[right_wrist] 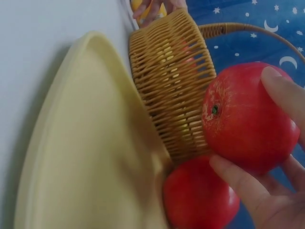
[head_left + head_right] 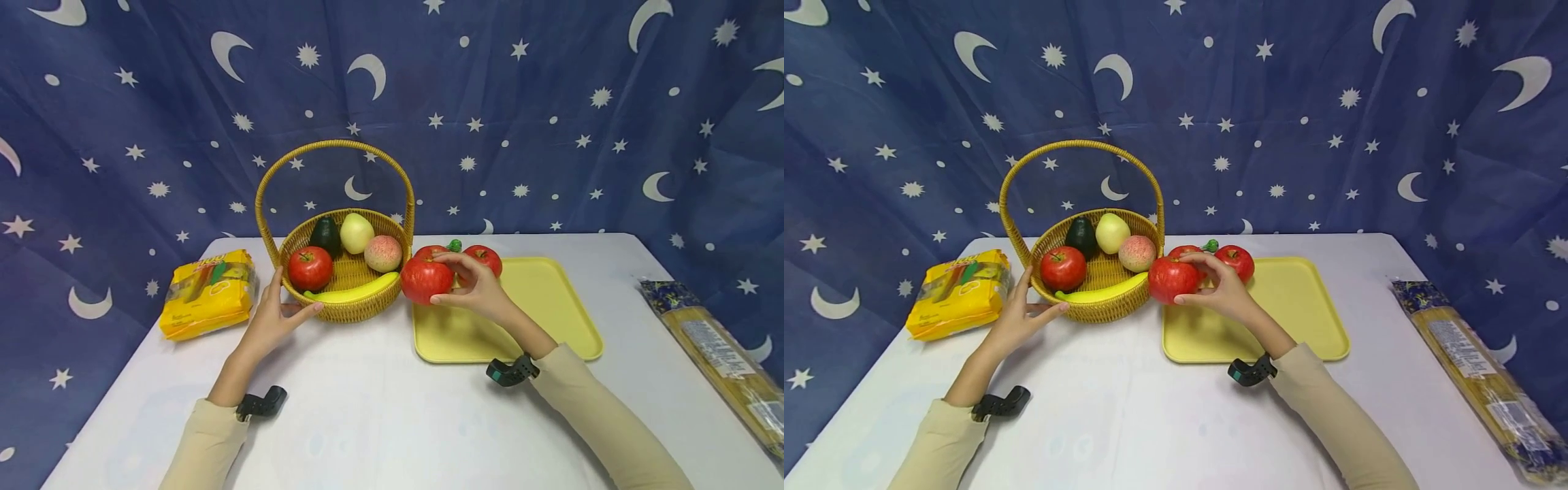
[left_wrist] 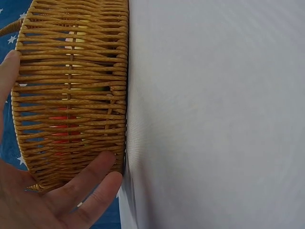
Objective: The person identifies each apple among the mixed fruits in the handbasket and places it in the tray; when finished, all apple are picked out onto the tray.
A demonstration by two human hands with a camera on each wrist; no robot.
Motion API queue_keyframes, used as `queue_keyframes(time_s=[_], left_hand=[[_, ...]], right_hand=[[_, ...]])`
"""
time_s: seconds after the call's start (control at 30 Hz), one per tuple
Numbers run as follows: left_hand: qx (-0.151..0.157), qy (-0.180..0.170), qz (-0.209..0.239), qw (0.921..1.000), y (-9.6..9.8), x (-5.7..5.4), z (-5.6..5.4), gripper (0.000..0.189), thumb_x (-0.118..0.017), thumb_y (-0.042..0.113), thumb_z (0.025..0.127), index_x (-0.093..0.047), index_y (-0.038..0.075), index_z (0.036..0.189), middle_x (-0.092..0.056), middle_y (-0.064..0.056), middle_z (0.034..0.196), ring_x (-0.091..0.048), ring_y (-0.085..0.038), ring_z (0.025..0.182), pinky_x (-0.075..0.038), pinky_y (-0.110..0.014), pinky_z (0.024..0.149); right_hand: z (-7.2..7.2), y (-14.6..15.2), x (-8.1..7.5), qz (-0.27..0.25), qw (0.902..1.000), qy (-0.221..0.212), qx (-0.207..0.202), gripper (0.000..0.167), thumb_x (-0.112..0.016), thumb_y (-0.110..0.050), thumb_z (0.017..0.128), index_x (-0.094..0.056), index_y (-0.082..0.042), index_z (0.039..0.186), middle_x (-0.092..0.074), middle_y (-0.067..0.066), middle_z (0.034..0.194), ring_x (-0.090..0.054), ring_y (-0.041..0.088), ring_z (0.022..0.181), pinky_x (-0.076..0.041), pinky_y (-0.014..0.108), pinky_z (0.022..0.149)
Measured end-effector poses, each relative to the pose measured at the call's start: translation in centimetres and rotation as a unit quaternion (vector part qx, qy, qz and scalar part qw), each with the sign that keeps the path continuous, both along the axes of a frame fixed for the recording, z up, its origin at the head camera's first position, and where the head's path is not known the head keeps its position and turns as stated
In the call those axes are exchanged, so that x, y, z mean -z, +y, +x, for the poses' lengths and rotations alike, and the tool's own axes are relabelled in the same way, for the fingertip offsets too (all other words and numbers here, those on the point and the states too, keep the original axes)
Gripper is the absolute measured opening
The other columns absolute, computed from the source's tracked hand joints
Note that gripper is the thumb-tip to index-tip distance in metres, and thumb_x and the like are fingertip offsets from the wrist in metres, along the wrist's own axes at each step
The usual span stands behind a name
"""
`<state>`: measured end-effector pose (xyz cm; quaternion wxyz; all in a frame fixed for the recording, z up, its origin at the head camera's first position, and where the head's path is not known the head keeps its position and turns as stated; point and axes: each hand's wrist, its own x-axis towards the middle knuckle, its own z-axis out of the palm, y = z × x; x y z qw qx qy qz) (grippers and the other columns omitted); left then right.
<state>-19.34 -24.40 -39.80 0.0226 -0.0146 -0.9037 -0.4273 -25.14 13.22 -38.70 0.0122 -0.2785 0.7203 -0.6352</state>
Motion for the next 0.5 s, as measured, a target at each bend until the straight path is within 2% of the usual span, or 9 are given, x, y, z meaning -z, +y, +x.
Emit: queue_keyframes(time_s=[0.13,0.33,0.5], left_hand=[[-0.005,0.007,-0.008,0.9999,-0.2,0.2,0.0,0.113,-0.071,0.048,0.086,0.009,0.009,0.156,-0.01,-0.031,0.157,-0.061,-0.041,0.111,-0.034,-0.061,0.106],[-0.004,0.009,-0.009,0.9999,-0.2,0.3,-0.1,0.112,-0.071,0.048,0.086,0.007,0.009,0.157,-0.012,-0.031,0.156,-0.063,-0.039,0.109,-0.04,-0.059,0.103],[-0.002,0.009,-0.006,0.9999,-0.2,0.2,0.0,0.112,-0.071,0.047,0.086,0.006,0.009,0.157,-0.014,-0.031,0.155,-0.063,-0.039,0.109,-0.043,-0.057,0.1]], right_hand=[[0.1,0.4,0.5,0.002,0.9999,-0.009,0.007,0.064,-0.081,0.009,0.072,-0.054,0.001,0.129,-0.05,0.017,0.135,-0.053,0.037,0.126,-0.056,0.038,0.084],[0.1,1.1,1.1,0.015,0.9996,-0.021,0.013,0.065,-0.082,0.007,0.072,-0.054,0.0,0.13,-0.053,0.017,0.135,-0.052,0.035,0.127,-0.056,0.043,0.084],[0.1,1.5,1.8,0.017,0.9991,-0.039,0.008,0.065,-0.084,0.003,0.072,-0.055,-0.003,0.13,-0.054,0.013,0.136,-0.054,0.031,0.126,-0.056,0.038,0.084]])
